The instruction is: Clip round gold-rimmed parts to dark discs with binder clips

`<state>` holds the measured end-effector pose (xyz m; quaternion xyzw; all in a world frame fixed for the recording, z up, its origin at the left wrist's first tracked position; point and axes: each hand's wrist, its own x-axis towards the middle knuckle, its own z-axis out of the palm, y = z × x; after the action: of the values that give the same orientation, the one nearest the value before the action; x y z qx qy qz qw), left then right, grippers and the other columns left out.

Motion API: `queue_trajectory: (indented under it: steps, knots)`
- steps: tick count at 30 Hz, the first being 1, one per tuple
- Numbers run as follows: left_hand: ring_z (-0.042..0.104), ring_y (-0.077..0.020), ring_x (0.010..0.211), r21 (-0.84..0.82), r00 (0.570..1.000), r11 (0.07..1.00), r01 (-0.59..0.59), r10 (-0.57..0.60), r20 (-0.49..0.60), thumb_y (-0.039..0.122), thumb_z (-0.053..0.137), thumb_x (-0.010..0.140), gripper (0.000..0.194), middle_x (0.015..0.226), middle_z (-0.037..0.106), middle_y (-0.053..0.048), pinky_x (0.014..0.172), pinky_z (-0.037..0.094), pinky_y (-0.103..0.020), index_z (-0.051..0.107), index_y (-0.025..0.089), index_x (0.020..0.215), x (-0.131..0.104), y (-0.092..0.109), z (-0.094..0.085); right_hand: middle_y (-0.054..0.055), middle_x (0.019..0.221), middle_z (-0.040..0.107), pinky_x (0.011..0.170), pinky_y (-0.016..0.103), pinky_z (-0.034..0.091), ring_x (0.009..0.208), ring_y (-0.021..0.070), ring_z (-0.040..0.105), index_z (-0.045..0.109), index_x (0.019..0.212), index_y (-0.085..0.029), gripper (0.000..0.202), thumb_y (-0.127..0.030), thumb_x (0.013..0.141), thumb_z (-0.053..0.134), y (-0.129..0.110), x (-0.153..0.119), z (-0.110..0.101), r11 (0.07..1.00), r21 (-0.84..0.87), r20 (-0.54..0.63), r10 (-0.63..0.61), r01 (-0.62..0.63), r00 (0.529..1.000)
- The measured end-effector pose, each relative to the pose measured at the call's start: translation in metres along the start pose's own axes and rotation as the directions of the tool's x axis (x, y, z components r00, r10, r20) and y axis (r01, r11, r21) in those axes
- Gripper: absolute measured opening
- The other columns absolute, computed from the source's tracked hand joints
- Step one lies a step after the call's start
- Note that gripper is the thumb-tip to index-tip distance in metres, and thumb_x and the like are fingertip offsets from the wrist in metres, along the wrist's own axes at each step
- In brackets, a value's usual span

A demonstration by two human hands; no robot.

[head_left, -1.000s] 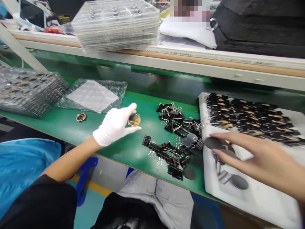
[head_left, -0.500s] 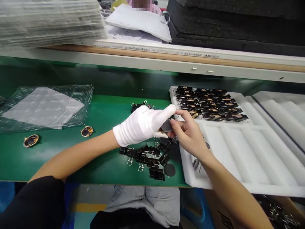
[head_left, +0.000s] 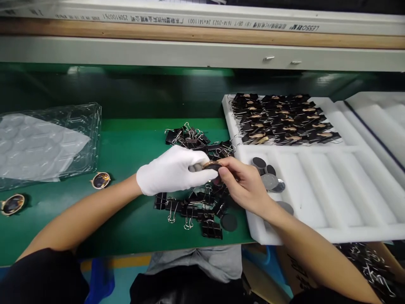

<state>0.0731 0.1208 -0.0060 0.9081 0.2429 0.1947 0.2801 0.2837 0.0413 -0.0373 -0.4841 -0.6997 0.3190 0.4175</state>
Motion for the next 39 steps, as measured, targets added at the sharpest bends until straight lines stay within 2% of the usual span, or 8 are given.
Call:
queue_trajectory:
  steps: [10, 14, 18, 22, 25, 28, 34, 39]
  knots:
    - [0.049, -0.012, 0.052, 0.237, 0.93, 0.971, 0.013, -0.099, 0.354, 0.062, 0.051, 0.1, 0.049, 0.058, 0.054, 0.003, 0.056, 0.029, -0.029, 0.068, 0.02, 0.08, -0.008, 0.009, -0.012, 0.001, 0.089, 0.076, 0.062, 0.026, 0.056, 0.069, 0.013, 0.065, 0.078, 0.094, -0.025, 0.015, -0.037, 0.087, 0.085, 0.003, 0.008, -0.016, 0.761, 0.609, -0.062, 0.327, -0.224, 0.943]
    - [0.064, -0.0202, 0.07, 0.416, 0.955, 0.896, -0.155, 0.028, 0.296, 0.058, 0.051, 0.101, 0.043, 0.088, 0.071, -0.006, 0.063, 0.035, -0.033, 0.071, 0.021, 0.111, -0.013, 0.011, 0.019, 0.002, 0.088, 0.074, 0.059, 0.024, 0.054, 0.07, 0.0129, 0.063, 0.079, 0.09, -0.023, 0.02, -0.039, 0.082, 0.088, 0.004, 0.012, -0.016, 0.683, 0.683, -0.029, 0.38, -0.259, 0.925]
    - [0.061, -0.0157, 0.066, 0.359, 0.961, 0.916, -0.177, 0.083, 0.263, 0.037, 0.051, 0.103, 0.033, 0.078, 0.068, -0.003, 0.065, 0.037, -0.033, 0.069, 0.018, 0.083, -0.012, 0.009, 0.03, 0.002, 0.088, 0.072, 0.062, 0.024, 0.054, 0.073, 0.0127, 0.064, 0.078, 0.09, -0.023, 0.018, -0.038, 0.084, 0.087, 0.004, 0.013, -0.015, 0.658, 0.703, 0.032, 0.351, -0.271, 0.936]
    - [0.055, -0.0103, 0.058, 0.116, 0.996, 0.989, 0.089, -0.086, -0.029, 0.033, 0.062, 0.096, 0.026, 0.066, 0.065, 0.003, 0.059, 0.038, -0.028, 0.065, 0.019, 0.074, -0.008, 0.013, 0.007, 0.002, 0.093, 0.069, 0.064, 0.025, 0.055, 0.076, 0.0132, 0.064, 0.079, 0.096, -0.025, 0.015, -0.038, 0.09, 0.082, 0.003, 0.012, -0.023, 0.622, 0.726, 0.206, 0.211, -0.294, 0.956]
    - [0.058, -0.0096, 0.056, -0.166, 0.868, 0.946, 0.277, -0.321, -0.378, 0.034, 0.067, 0.091, 0.024, 0.066, 0.068, 0.002, 0.055, 0.042, -0.024, 0.063, 0.019, 0.073, -0.007, 0.023, -0.003, 0.005, 0.113, 0.068, 0.07, 0.03, 0.059, 0.083, 0.0153, 0.068, 0.08, 0.102, -0.028, 0.016, -0.04, 0.091, 0.081, 0.003, 0.007, -0.023, 0.71, 0.657, 0.234, 0.129, -0.255, 0.964]
    - [0.057, -0.0089, 0.048, -0.395, 0.789, 0.882, 0.256, -0.427, -0.442, 0.039, 0.067, 0.091, 0.027, 0.065, 0.07, 0.002, 0.047, 0.042, -0.023, 0.063, 0.019, 0.074, -0.008, 0.031, 0.004, 0.006, 0.121, 0.069, 0.088, 0.039, 0.062, 0.092, 0.0183, 0.071, 0.08, 0.105, -0.029, 0.017, -0.039, 0.092, 0.08, 0.006, 0.002, -0.015, 0.792, 0.577, 0.201, 0.099, -0.2, 0.974]
    - [0.049, -0.0085, 0.046, 0.014, 0.931, 0.99, 0.141, -0.128, -0.343, 0.05, 0.067, 0.086, 0.043, 0.05, 0.059, 0.003, 0.05, 0.031, -0.025, 0.057, 0.019, 0.058, -0.011, 0.019, 0.002, 0.004, 0.101, 0.075, 0.092, 0.037, 0.061, 0.094, 0.0188, 0.073, 0.077, 0.105, -0.025, 0.018, -0.038, 0.093, 0.08, 0.01, 0.002, -0.006, 0.835, 0.538, 0.131, 0.047, -0.111, 0.99]
    - [0.05, -0.0152, 0.046, 0.447, 0.981, 0.873, 0.193, -0.164, -0.103, 0.078, 0.056, 0.082, 0.059, 0.05, 0.056, -0.001, 0.054, 0.021, -0.028, 0.063, 0.021, 0.068, -0.011, 0.012, -0.023, 0.006, 0.102, 0.075, 0.081, 0.032, 0.06, 0.088, 0.018, 0.071, 0.078, 0.099, -0.023, 0.017, -0.038, 0.092, 0.079, 0.002, 0.004, -0.01, 0.907, 0.406, 0.168, 0.042, -0.108, 0.985]
